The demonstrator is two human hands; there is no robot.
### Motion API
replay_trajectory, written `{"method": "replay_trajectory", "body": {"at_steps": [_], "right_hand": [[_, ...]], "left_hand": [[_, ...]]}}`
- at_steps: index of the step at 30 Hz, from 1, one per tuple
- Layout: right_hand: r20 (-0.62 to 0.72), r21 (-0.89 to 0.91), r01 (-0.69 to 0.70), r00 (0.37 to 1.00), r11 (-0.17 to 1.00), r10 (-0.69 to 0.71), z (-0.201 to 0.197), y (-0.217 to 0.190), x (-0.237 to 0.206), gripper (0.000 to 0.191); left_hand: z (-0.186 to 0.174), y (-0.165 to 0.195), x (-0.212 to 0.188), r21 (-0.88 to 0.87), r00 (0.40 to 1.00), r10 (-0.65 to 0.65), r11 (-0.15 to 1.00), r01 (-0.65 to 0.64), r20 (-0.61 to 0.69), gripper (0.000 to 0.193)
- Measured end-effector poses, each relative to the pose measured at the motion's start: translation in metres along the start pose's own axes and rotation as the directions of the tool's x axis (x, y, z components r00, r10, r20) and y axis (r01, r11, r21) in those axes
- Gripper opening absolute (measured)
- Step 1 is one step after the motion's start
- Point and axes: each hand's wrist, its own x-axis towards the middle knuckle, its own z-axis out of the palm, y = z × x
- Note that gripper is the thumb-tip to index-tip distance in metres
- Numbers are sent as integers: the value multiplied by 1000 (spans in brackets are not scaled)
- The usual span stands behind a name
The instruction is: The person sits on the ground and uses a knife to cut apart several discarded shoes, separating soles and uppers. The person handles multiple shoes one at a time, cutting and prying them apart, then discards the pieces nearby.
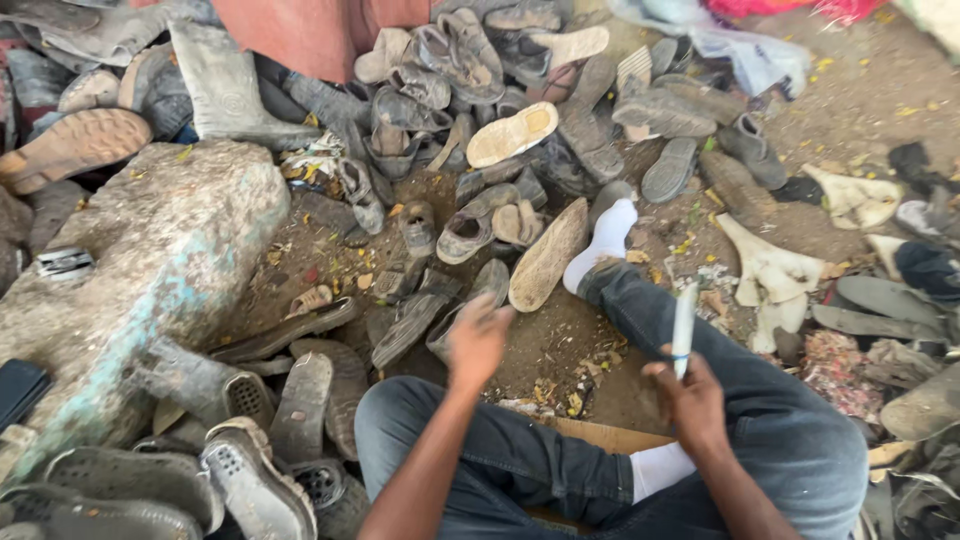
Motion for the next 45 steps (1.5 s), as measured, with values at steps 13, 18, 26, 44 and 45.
{"method": "replay_trajectory", "body": {"at_steps": [13,18,26,44,45], "right_hand": [[51,-457,29,999,889,-7,-3,25,14,43],[167,-405,275,960,872,-225,8,8,6,42],[149,-428,220,974,877,-171,10,1,-18,43],[199,-557,273,961,784,-193,12,5,-26,45],[226,-558,330,943,761,-244,12,10,-24,44]], "left_hand": [[112,-42,74,886,965,3,395,-243,263,56],[81,-111,-15,917,901,250,97,-387,354,23],[91,-148,-24,887,877,136,-32,-461,461,33],[91,-139,51,801,793,208,60,-595,573,24],[86,-135,52,782,784,256,132,-609,566,22]]}}
